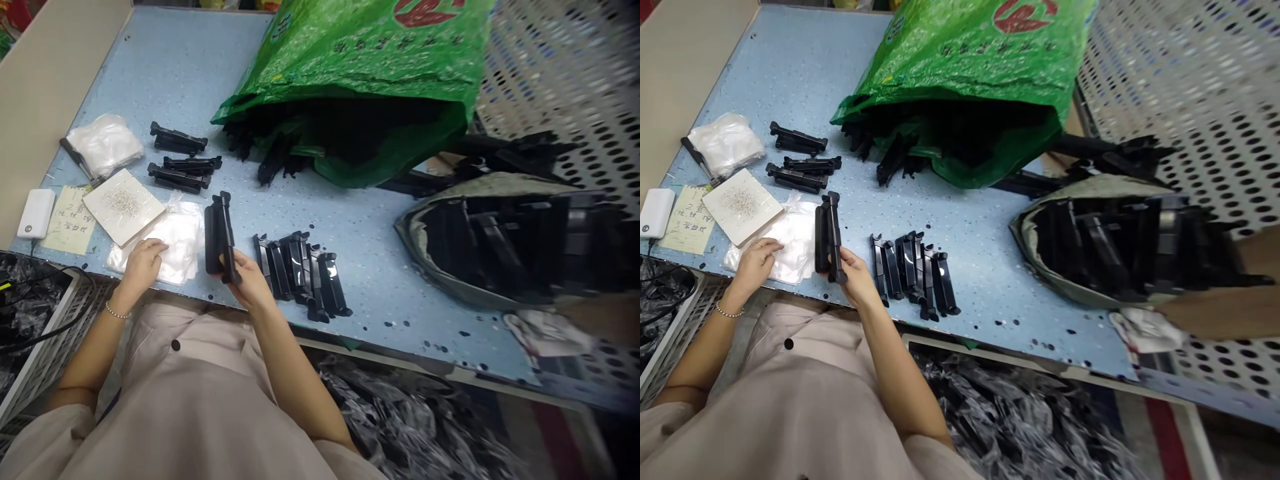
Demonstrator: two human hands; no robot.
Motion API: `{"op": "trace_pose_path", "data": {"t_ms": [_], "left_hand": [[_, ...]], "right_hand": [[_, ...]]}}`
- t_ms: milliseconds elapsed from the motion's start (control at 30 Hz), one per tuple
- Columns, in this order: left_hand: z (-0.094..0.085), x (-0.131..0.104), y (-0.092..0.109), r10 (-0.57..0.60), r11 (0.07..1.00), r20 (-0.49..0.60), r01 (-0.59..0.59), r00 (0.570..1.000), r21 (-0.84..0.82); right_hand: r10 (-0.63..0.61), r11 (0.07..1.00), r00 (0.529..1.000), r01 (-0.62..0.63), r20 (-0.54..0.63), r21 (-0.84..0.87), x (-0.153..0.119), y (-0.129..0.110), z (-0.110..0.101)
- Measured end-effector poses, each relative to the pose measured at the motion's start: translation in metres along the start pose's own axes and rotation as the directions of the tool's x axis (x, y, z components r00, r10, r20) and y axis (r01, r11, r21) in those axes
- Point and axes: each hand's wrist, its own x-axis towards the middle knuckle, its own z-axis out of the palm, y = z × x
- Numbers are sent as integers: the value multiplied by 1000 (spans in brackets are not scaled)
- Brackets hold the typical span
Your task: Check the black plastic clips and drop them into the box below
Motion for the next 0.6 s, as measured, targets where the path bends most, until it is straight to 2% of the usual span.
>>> {"op": "trace_pose_path", "data": {"t_ms": [67, 167, 267, 333, 433, 533, 600], "left_hand": [[3, 3, -1, 6, 1000, -38, -6, 999, 12], [5, 4, 0, 28, 999, -154, -26, 988, 19], [6, -5, 9, 151, 986, -121, -140, 981, 93], [9, -17, 19, 268, 957, -31, -262, 963, 126], [17, -33, 32, 381, 912, 69, -387, 922, 134], [27, -41, 45, 348, 926, -9, -343, 937, 156], [34, -45, 57, 402, 908, -3, -398, 916, 133]], "right_hand": [[120, 992, 988, -117, 92, -39, -14, 0, -4], [329, 942, 923, -306, 200, -135, -24, 12, -8], [388, 920, 894, -365, 222, -141, -21, 25, -7], [353, 935, 908, -342, 225, -89, -16, 29, -5], [209, 975, 965, -217, 157, 41, -9, 27, -2], [117, 990, 984, -125, 134, 58, -7, 23, 0], [48, 999, 989, -50, 139, 10, -8, 20, -1]]}}
